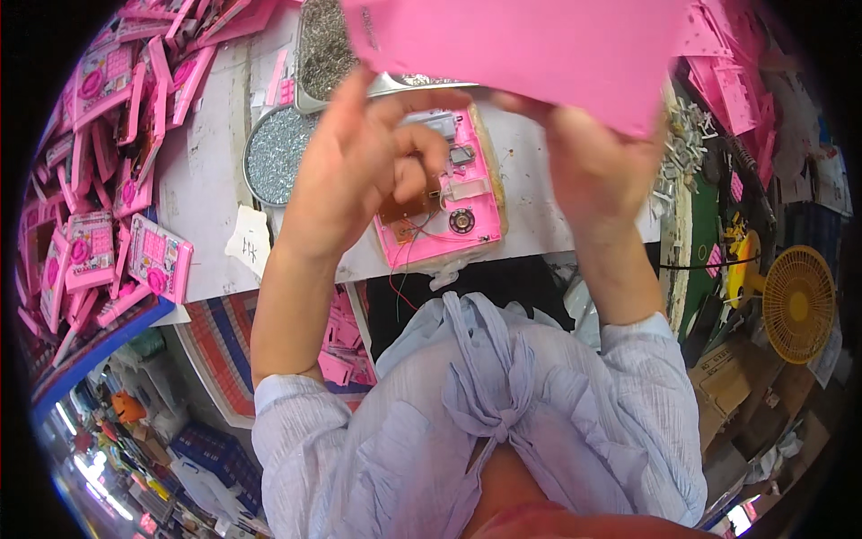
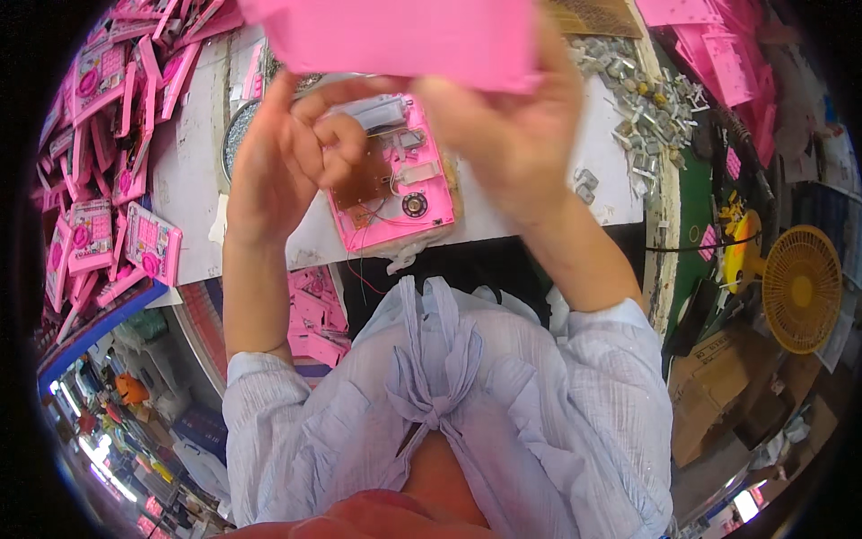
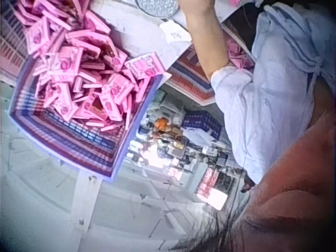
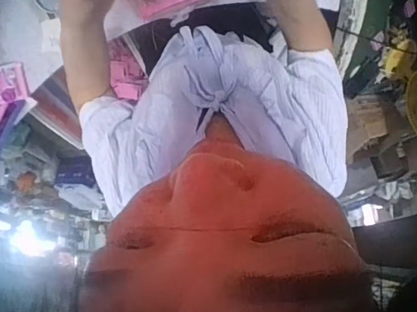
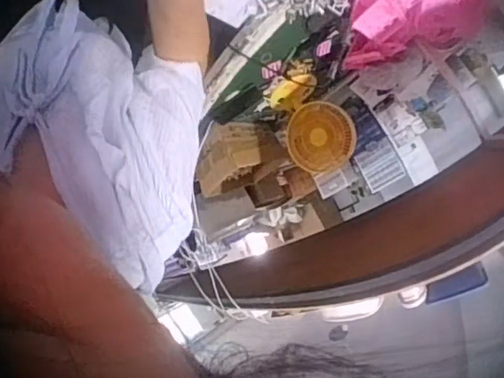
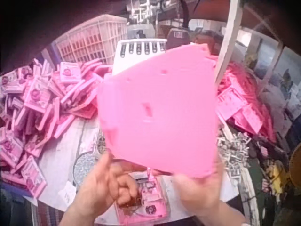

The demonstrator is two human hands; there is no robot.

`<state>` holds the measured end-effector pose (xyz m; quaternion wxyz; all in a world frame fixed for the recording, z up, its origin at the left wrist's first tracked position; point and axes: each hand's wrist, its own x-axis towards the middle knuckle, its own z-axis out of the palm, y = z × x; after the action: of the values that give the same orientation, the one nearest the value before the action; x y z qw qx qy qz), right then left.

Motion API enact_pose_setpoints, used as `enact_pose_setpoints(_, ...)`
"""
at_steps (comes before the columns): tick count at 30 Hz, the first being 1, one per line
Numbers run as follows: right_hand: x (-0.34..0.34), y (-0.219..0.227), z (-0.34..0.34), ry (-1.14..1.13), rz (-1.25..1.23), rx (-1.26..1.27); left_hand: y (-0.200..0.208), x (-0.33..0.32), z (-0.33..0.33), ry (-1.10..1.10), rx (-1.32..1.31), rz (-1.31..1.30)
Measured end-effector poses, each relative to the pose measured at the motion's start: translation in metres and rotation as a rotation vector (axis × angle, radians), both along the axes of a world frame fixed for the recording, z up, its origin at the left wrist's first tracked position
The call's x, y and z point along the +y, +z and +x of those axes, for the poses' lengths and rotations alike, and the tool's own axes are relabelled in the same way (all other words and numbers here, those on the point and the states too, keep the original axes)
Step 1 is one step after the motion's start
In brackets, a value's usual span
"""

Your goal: Assembling electronic components and soldering wires inside a pink plastic toy housing at a factory workbench.

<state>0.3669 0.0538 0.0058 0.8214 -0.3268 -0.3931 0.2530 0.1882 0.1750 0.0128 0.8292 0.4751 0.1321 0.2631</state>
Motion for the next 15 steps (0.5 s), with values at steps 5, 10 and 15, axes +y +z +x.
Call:
enact_pose_setpoints(5,0.000,0.009,0.000,0.323,-0.433,-0.320,0.009,0.022,-0.018,0.124,-0.152,-0.326)
enact_pose_setpoints(10,0.018,0.033,0.055,0.798,-0.309,0.092,0.030,0.038,-0.033,0.242,-0.055,0.057)
enact_pose_setpoints(15,0.023,0.034,0.040,0.410,-0.578,-0.068,0.027,0.048,-0.042,0.045,-0.042,0.089)
